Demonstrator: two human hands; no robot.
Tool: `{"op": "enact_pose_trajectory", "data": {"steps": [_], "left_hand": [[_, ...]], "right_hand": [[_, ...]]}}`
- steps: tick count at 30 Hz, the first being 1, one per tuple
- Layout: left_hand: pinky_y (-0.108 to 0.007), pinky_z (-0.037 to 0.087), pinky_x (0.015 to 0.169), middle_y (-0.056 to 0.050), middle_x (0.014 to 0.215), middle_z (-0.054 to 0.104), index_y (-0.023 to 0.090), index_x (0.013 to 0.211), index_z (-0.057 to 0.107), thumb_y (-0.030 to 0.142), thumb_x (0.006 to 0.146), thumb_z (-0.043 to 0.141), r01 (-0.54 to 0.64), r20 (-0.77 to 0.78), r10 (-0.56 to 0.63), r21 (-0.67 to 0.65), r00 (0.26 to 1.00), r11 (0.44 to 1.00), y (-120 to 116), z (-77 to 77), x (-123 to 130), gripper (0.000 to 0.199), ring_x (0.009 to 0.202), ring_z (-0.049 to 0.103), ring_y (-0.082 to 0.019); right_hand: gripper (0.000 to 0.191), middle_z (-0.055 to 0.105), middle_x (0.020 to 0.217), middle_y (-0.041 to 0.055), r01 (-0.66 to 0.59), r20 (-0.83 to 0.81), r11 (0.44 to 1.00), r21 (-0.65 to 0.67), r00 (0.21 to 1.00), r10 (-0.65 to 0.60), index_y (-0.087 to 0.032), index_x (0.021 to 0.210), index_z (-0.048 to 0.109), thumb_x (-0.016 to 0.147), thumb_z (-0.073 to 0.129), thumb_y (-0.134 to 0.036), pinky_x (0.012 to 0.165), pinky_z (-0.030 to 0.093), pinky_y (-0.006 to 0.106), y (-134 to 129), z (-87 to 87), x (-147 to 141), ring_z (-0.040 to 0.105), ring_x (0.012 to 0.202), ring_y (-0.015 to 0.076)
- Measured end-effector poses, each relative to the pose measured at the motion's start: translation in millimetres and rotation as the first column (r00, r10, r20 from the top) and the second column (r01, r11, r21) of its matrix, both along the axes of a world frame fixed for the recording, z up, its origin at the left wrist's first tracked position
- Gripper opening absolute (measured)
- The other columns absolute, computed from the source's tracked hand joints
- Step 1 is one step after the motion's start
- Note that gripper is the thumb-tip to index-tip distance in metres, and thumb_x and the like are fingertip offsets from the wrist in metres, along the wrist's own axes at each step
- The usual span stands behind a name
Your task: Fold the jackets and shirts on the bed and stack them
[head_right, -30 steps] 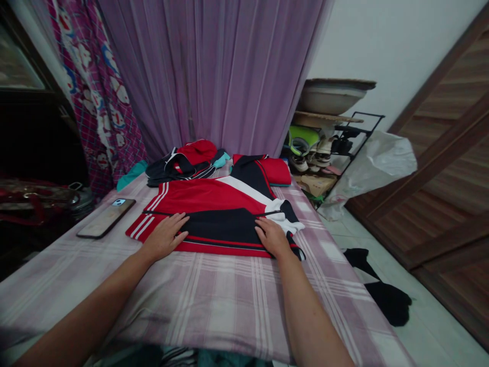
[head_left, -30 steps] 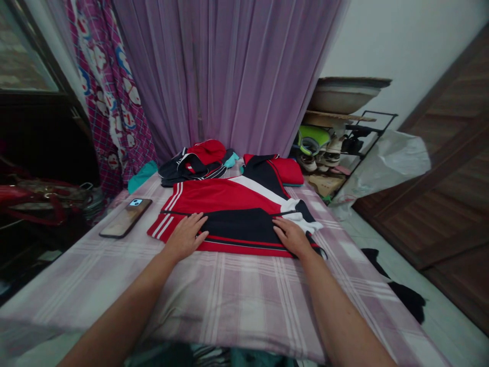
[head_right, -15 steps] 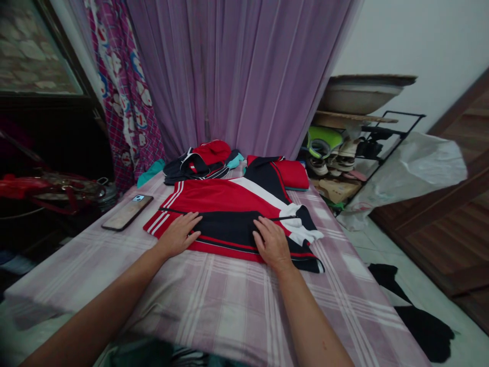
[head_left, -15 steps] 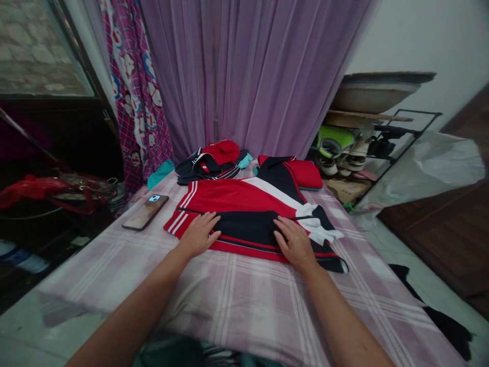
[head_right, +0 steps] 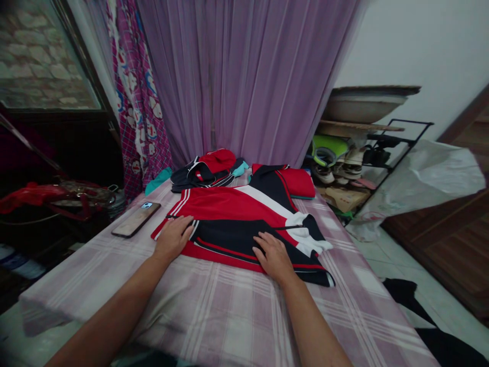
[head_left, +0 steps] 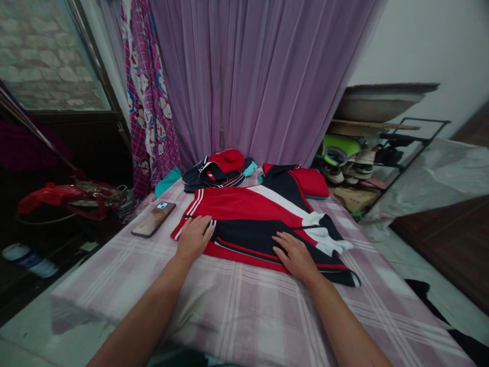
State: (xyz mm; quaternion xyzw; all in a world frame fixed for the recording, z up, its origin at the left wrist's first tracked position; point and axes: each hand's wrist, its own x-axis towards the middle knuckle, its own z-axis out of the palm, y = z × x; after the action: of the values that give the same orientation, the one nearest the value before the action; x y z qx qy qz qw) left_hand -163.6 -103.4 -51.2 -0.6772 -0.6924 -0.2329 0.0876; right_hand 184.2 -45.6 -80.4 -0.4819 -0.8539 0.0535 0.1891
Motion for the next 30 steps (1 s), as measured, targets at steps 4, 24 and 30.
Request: {"op": "enact_pose_trajectory", "data": {"steps": [4,24,30], "left_hand": [[-0.043,0.045,0.102,-0.013,0.121,0.071,0.018,0.125,0.063,0.034,0.096,0.038,-0.295,0.017,0.295,0.008,0.956,0.956,-4,5.7,-32,0.041,0.114,0.064,-0.027],[-0.036,0.048,0.097,-0.015,0.13,0.066,0.013,0.136,0.055,0.04,0.093,0.049,-0.381,0.205,0.402,-0.134,0.892,0.915,-4,-0.5,-48,0.051,0.118,0.063,-0.026],[-0.037,0.045,0.1,-0.013,0.129,0.067,0.015,0.138,0.053,0.046,0.09,0.053,-0.445,0.234,0.483,-0.2,0.843,0.873,1,-0.8,-50,0.057,0.119,0.061,-0.027]], "right_hand": [[0.042,0.059,0.141,0.0073,0.001,-0.007,1.0,0.003,1.0,-0.001,-0.025,0.129,0.066,0.094,0.047,-0.038,0.111,0.039,0.048,1,-1.5,0,0.049,0.134,0.0259],[0.041,0.06,0.14,0.0096,-0.006,-0.004,1.0,0.008,1.0,0.006,-0.022,0.128,0.067,0.093,0.05,-0.036,0.11,0.041,0.049,3,-2.8,2,0.051,0.133,0.0274],[0.039,0.062,0.137,0.0101,-0.014,-0.044,0.999,0.04,0.999,0.016,-0.022,0.125,0.069,0.092,0.051,-0.035,0.109,0.042,0.05,4,-5.8,2,0.053,0.131,0.028]]}}
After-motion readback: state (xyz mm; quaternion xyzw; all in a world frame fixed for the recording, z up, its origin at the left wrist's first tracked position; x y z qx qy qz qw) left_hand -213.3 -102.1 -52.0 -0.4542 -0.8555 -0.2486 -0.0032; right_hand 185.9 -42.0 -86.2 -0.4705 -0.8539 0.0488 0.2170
